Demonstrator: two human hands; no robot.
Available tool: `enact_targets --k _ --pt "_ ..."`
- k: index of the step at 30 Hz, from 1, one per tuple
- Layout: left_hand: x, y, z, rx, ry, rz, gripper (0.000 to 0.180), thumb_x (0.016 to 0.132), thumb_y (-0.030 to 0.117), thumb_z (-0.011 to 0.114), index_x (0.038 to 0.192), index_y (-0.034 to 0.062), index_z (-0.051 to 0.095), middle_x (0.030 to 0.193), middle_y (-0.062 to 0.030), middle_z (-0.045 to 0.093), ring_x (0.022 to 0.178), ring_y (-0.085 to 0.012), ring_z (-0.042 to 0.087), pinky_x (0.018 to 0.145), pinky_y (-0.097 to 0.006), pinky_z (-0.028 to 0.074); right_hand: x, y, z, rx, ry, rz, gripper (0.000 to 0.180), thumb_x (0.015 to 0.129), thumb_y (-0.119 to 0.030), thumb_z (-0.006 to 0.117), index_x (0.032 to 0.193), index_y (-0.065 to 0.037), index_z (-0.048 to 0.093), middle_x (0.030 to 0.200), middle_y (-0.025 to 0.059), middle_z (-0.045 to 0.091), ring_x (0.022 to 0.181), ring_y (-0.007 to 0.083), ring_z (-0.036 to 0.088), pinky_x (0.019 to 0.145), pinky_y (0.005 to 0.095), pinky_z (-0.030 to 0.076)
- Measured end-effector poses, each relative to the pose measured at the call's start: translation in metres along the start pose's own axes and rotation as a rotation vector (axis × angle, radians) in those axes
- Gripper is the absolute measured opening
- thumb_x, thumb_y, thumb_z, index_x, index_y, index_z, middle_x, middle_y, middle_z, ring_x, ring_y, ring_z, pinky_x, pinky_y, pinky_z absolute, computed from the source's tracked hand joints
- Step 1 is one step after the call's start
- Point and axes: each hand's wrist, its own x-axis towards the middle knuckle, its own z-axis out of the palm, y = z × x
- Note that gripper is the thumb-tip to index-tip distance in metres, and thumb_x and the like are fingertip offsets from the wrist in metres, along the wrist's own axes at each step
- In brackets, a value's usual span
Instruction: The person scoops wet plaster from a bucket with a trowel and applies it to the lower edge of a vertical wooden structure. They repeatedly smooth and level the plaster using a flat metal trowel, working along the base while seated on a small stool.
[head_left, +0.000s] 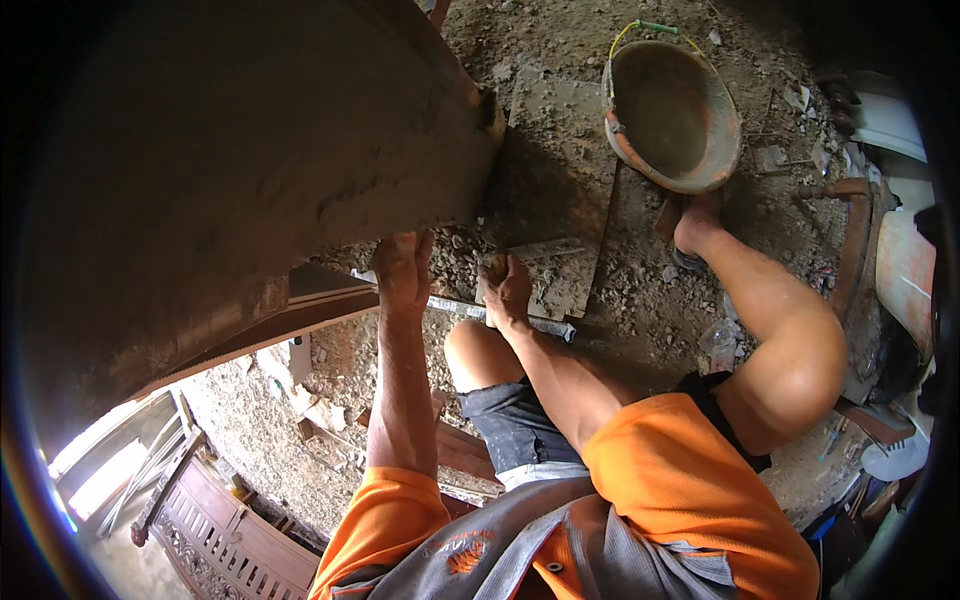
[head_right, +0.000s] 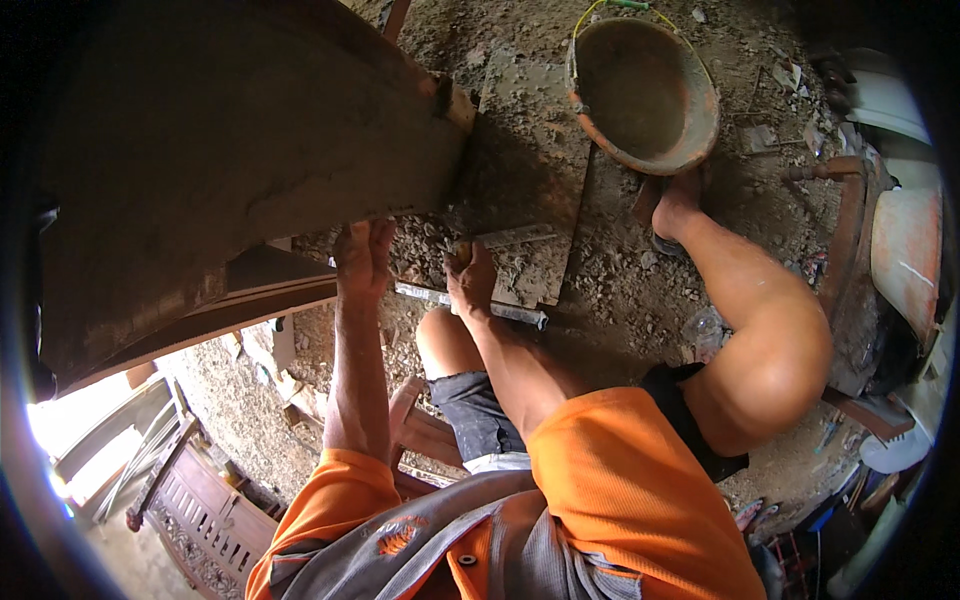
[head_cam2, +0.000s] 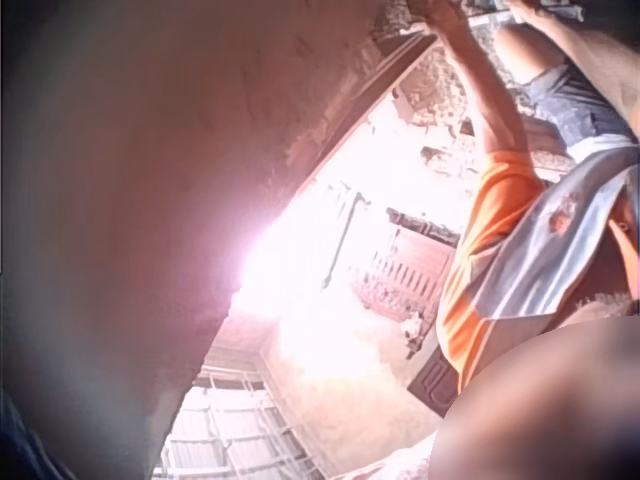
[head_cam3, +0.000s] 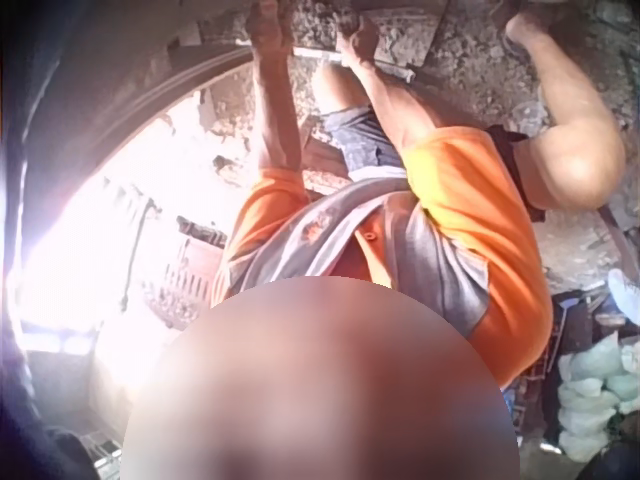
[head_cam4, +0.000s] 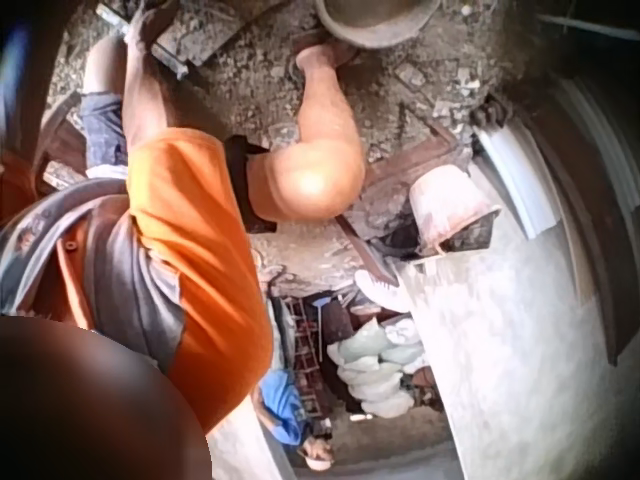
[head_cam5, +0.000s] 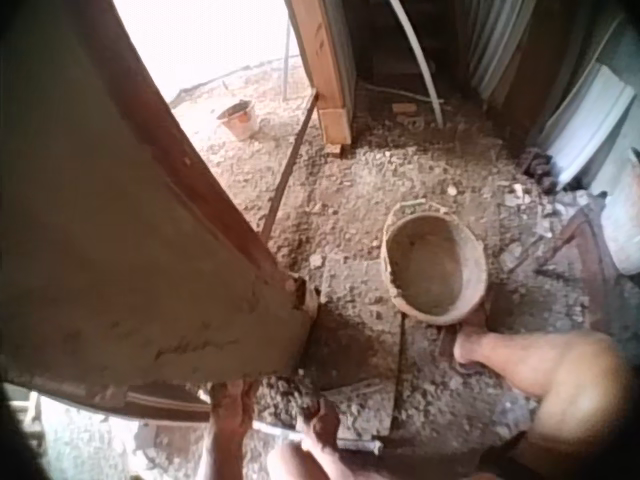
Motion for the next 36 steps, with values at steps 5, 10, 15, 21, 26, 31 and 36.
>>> enact_targets --k 5,10,15,21,26,31,36 --pt "0.0 0.001 -0.002 0.004 -0.027 -0.006 0.041 0.099 0.029 0.075 0.135 0.0131 0.062 0.13 -0.0029 0.068 0.124 -0.0234 0.062 0.108 -0.048 0.049 -0.025 -0.038 0.01 0.072 -0.066 -0.077 0.028 0.086 -0.003 0.077 0.094 -0.005 0.05 0.072 0.0098 0.047 0.067 0.0224 0.045 0.062 0.0413 0.041" --pt "-0.004 -0.001 0.004 -0.008 -0.069 0.041 0.038 0.101 0.03 0.072 0.134 0.0131 0.063 0.132 -0.0038 0.068 0.126 -0.0241 0.061 0.11 -0.048 0.047 -0.086 -0.05 -0.033 -0.253 -0.244 -0.053 0.05 0.092 -0.022 0.078 0.132 0.002 0.061 0.115 0.0213 0.067 0.102 0.0349 0.067 0.088 0.0453 0.056" --pt "-0.003 -0.002 0.003 0.012 -0.043 0.041 0.038 0.103 0.029 0.07 0.136 0.0138 0.062 0.137 -0.0051 0.066 0.128 -0.0247 0.06 0.108 -0.047 0.048 -0.119 -0.049 -0.087 -0.052 -0.348 0.14 0.074 0.092 -0.038 0.079 0.148 0.002 0.051 0.128 0.0223 0.066 0.092 0.025 0.068 0.073 0.0352 0.061" --pt "-0.002 -0.002 0.003 0.035 -0.026 0.002 0.042 0.102 0.031 0.071 0.139 0.0158 0.061 0.142 -0.0029 0.064 0.132 -0.0232 0.059 0.107 -0.045 0.048 -0.034 -0.041 -0.081 0.302 -0.393 0.442 0.057 0.091 -0.034 0.084 0.134 -0.006 0.059 0.097 0.0028 0.063 0.07 0.0109 0.06 0.053 0.0274 0.056" --pt "0.0 -0.001 0.001 0.048 -0.004 -0.035 0.046 0.1 0.034 0.074 0.141 0.0161 0.06 0.14 -0.0018 0.064 0.13 -0.0232 0.058 0.11 -0.047 0.045 -0.015 -0.023 -0.066 0.288 -0.376 0.296 0.043 0.092 -0.027 0.081 0.125 -0.008 0.063 0.096 0.0006 0.062 0.072 0.0109 0.057 0.055 0.0279 0.055" --pt "-0.001 0.0 -0.001 0.018 -0.049 -0.033 0.051 0.098 0.032 0.075 0.143 0.0154 0.058 0.14 -0.0022 0.063 0.132 -0.0258 0.057 0.109 -0.048 0.045 -0.009 0.007 -0.056 0.043 -0.25 0.045 0.044 0.093 -0.026 0.081 0.125 -0.003 0.06 0.094 0.0017 0.062 0.074 0.0123 0.058 0.056 0.0293 0.051" --pt "-0.004 0.003 0.005 0.017 -0.003 -0.03 0.055 0.098 0.032 0.076 0.145 0.013 0.055 0.143 -0.0033 0.061 0.137 -0.0269 0.054 0.11 -0.048 0.045 0.008 0.035 -0.04 0.048 -0.342 0.168 0.043 0.093 -0.026 0.081 0.124 -0.005 0.06 0.098 0.0015 0.063 0.078 0.0128 0.059 0.059 0.0298 0.053"
